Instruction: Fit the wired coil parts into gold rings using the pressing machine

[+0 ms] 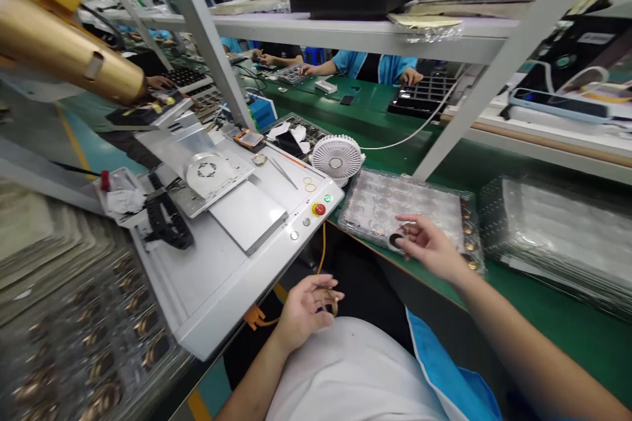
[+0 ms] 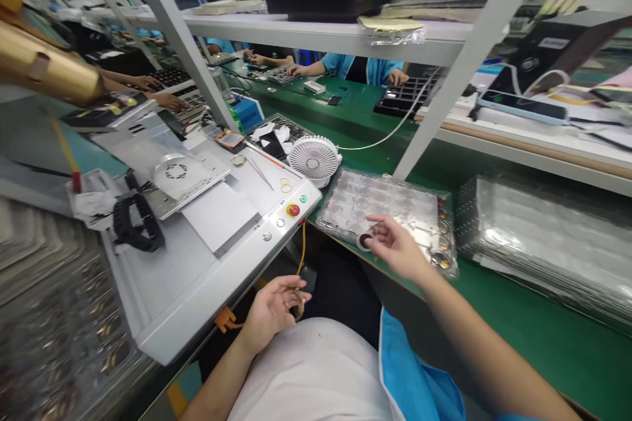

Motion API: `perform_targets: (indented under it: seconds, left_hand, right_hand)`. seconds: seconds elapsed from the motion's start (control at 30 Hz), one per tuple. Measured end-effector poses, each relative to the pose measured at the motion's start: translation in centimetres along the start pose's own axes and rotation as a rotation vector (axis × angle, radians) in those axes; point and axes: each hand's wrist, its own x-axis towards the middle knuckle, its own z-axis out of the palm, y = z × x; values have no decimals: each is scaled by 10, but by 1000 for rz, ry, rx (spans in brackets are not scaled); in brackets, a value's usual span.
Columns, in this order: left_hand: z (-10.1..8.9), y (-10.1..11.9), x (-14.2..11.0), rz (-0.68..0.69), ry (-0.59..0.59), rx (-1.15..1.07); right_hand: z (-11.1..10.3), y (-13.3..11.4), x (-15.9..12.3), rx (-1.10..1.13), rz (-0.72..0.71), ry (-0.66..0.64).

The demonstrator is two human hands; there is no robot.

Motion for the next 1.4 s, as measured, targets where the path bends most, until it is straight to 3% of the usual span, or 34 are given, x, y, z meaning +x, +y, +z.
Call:
perform_targets:
  seconds: [0.07, 0.13, 0.23, 0.33, 0.4, 0.6, 0.77, 0.9, 0.97, 1.07, 1.2, 1.3, 1.4]
  left_hand:
    - [7, 10, 3, 10, -128, 50]
    - [9, 19, 3, 42, -185, 71]
    - [3, 27, -4, 93, -142, 86]
    - [-6, 30, -17, 122, -84, 115]
    - [-10, 31, -24, 116, -74, 98]
    - [-6, 28, -32, 93, 90, -130]
    - [-12, 26, -30, 46, 95, -164]
    - [-18, 26, -27, 115, 188, -161]
    - [-18, 27, -26, 152, 226, -163]
    - [-16, 28, -27, 155, 219, -142]
    - [-15, 29, -36, 162, 240, -71]
    - [-16, 30, -48, 182, 269, -9]
    - [-16, 31, -60, 214, 298, 102]
  right_hand:
    - [58, -11, 0, 222, -48, -150]
    - [103, -25, -2, 265, -99, -243]
    - [137, -40, -2, 60, -284, -271]
    - [146, -44, 2, -82, -493, -271]
    - [149, -42, 4, -71, -553, -302]
    - [158, -35, 2, 60, -409, -385]
    - [158, -39, 2, 29, -456, -439]
    - [159, -49, 20, 66, -463, -454]
    - [166, -58, 40, 81, -391, -409]
    - [185, -73, 79, 15, -275, -234]
    - [211, -82, 120, -103, -258, -101]
    - [214, -78, 123, -167, -261, -11]
    - [204, -67, 95, -220, -327, 65]
